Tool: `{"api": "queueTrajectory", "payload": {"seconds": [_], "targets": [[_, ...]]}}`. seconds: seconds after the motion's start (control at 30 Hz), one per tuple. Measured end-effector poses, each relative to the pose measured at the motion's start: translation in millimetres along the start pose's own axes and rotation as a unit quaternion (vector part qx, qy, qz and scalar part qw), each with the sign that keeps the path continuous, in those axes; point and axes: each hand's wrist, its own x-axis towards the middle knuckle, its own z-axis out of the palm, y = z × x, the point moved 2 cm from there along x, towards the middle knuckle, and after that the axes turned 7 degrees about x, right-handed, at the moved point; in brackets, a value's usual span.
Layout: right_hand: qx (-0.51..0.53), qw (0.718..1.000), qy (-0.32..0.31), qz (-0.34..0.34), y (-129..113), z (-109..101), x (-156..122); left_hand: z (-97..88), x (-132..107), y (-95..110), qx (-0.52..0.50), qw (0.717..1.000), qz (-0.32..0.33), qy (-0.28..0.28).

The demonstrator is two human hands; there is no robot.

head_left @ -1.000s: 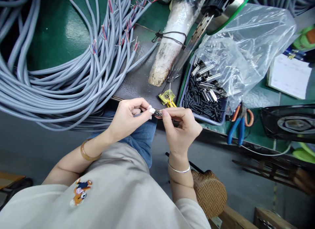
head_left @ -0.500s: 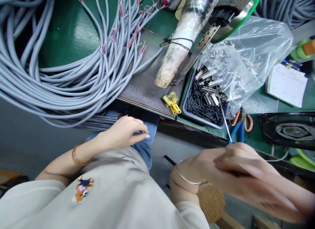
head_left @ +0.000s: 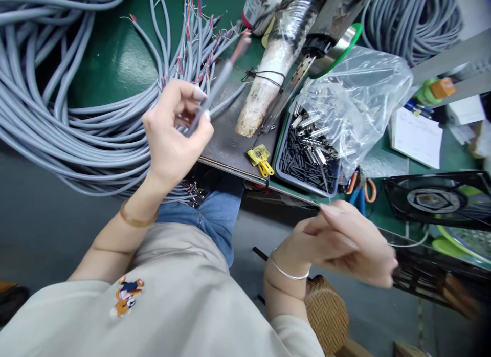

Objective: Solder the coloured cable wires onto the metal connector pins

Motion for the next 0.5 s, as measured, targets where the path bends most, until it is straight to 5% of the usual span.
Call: {"api": "queueTrajectory", "payload": {"seconds": [0.07,0.17,0.27,0.33,0.4,0.5], "targets": [[0.061,0.972,0.208,-0.096,-8,-6,0,-7.1,-21,31,-0.073,0.989,0.008,-0.129],[0.083,0.969,0.232,-0.013,-11,5,2,-0.9,-51,56,-0.13,0.918,-0.024,-0.373],[0.077,0.974,0.185,0.107,-11,13,-1,12.1,-76,42,-0.211,0.833,-0.142,-0.492],[0.076,0.976,0.151,0.134,-10,13,-6,13.9,-88,16,-0.268,0.789,-0.287,-0.473],[0.073,0.98,0.132,0.13,-7,11,-12,4.6,-93,-12,-0.275,0.814,-0.37,-0.354],[0.065,0.983,0.13,0.111,-4,10,-17,-16.0,-93,-33,-0.239,0.863,-0.384,-0.226]]}}
